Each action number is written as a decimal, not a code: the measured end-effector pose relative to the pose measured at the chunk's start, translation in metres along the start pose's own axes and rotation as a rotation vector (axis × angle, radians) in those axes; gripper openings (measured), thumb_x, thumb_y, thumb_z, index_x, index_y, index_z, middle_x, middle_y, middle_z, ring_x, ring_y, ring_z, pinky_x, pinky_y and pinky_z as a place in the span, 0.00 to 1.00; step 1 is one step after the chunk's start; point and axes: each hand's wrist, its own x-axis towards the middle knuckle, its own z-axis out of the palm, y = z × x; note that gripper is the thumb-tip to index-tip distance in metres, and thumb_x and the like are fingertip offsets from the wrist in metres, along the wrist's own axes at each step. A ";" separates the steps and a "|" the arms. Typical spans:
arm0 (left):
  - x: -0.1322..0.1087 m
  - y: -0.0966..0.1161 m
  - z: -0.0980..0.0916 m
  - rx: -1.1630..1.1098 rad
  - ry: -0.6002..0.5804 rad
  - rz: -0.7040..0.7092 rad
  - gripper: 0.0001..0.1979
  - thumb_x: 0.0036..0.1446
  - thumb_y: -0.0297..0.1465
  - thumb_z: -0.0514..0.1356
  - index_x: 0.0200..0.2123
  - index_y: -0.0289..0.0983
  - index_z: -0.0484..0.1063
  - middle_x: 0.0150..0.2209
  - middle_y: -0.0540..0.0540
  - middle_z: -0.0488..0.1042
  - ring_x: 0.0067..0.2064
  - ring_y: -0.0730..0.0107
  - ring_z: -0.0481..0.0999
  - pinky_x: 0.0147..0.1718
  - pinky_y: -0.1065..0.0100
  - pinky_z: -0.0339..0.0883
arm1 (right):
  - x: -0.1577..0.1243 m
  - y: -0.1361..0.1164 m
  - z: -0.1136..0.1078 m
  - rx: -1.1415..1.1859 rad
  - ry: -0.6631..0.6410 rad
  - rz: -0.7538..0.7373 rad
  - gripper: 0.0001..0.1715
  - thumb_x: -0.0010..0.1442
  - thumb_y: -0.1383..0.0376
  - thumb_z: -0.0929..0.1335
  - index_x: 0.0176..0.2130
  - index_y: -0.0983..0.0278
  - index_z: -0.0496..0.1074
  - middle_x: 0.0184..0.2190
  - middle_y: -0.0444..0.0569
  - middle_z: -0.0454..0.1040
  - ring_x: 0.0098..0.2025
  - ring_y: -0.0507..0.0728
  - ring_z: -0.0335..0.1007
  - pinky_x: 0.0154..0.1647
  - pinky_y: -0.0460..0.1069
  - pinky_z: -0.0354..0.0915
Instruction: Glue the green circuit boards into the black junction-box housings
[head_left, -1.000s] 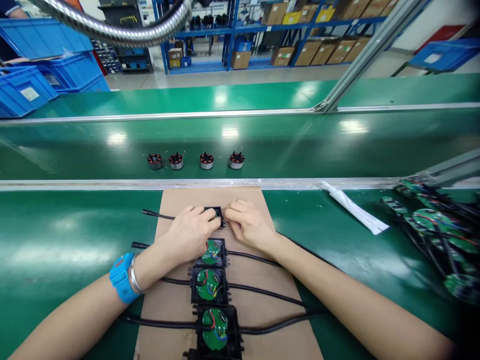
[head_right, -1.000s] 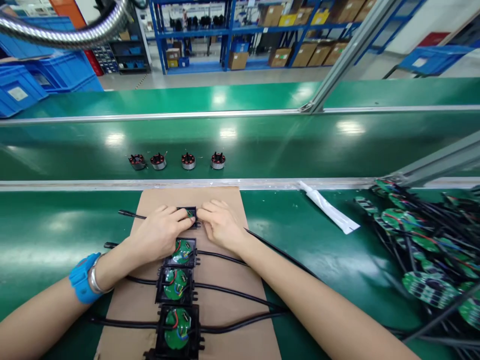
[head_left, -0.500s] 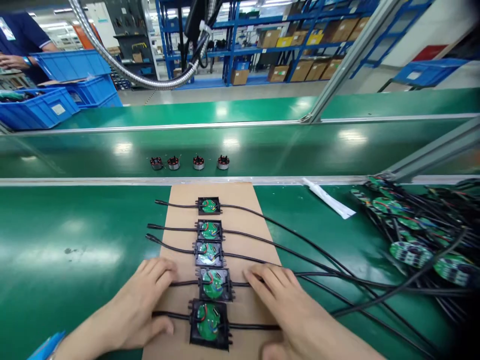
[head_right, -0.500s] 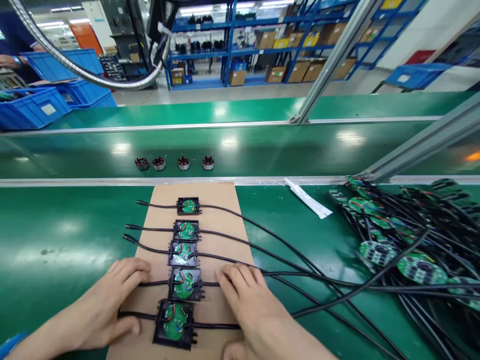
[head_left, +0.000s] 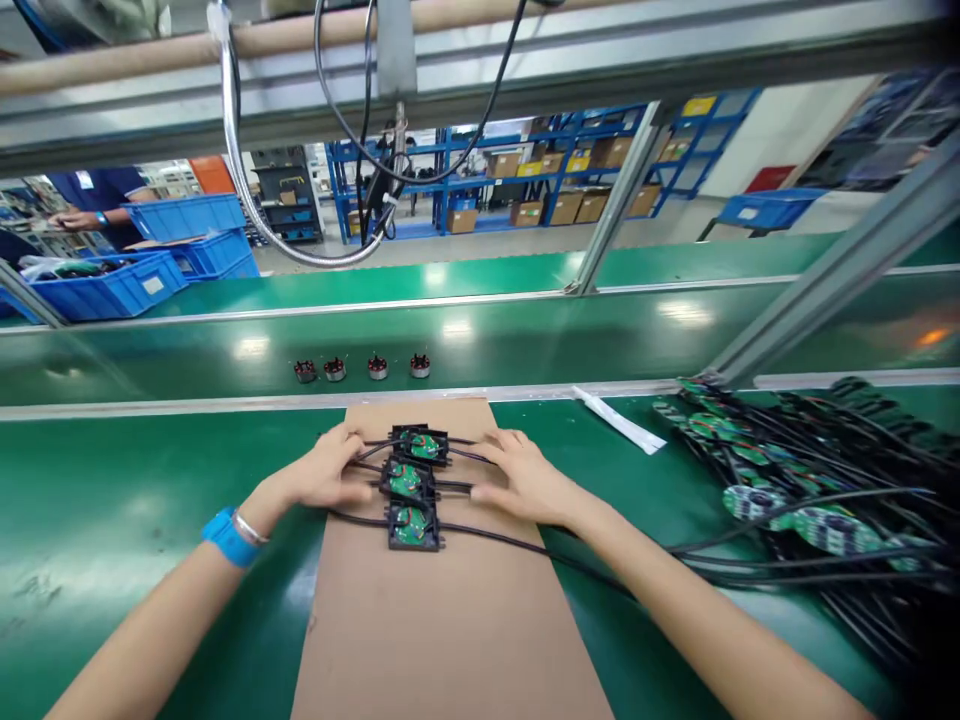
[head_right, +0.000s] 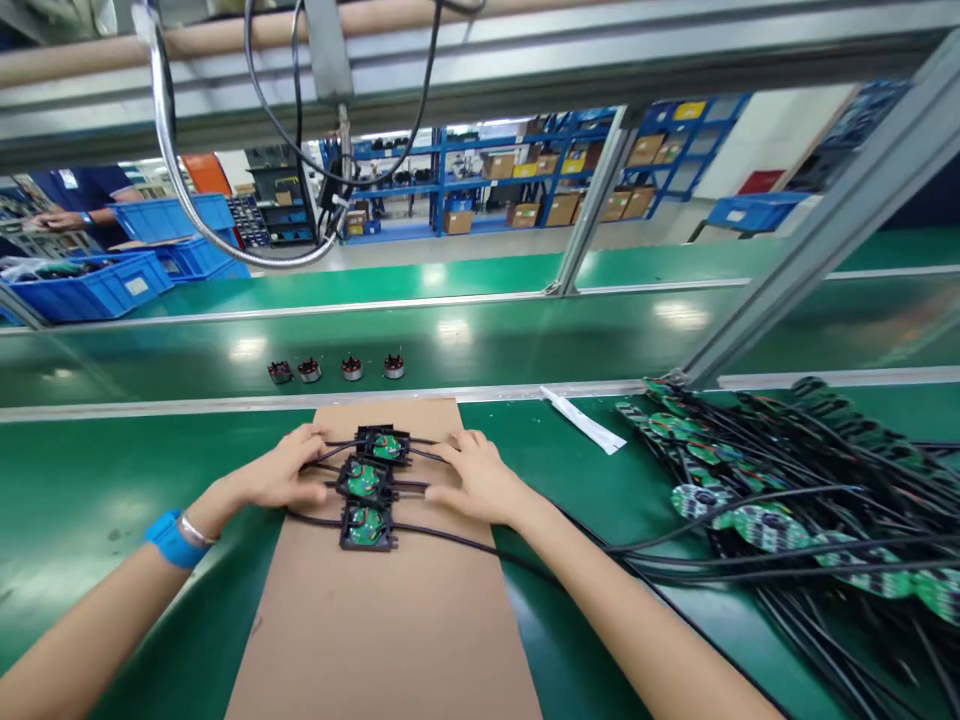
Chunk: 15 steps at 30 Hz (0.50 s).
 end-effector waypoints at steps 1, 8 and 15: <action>0.001 -0.004 0.002 0.003 -0.034 0.028 0.39 0.40 0.48 0.67 0.52 0.37 0.60 0.58 0.34 0.59 0.60 0.42 0.59 0.55 0.51 0.57 | -0.006 0.005 0.000 -0.016 -0.033 0.015 0.46 0.47 0.47 0.72 0.60 0.62 0.62 0.58 0.63 0.59 0.60 0.73 0.51 0.55 0.66 0.55; -0.003 -0.015 0.043 0.093 -0.050 -0.071 0.18 0.58 0.32 0.49 0.51 0.34 0.61 0.46 0.34 0.72 0.48 0.49 0.72 0.46 0.54 0.63 | -0.062 -0.005 0.000 -0.236 -0.164 0.126 0.35 0.46 0.68 0.68 0.54 0.70 0.63 0.44 0.58 0.69 0.46 0.64 0.66 0.46 0.54 0.62; 0.002 -0.057 -0.005 0.319 -0.028 -0.203 0.12 0.52 0.30 0.44 0.38 0.41 0.63 0.37 0.43 0.76 0.36 0.52 0.77 0.33 0.59 0.66 | -0.064 -0.011 -0.030 -0.420 -0.053 0.234 0.18 0.53 0.75 0.60 0.44 0.67 0.65 0.43 0.55 0.67 0.26 0.55 0.68 0.24 0.49 0.57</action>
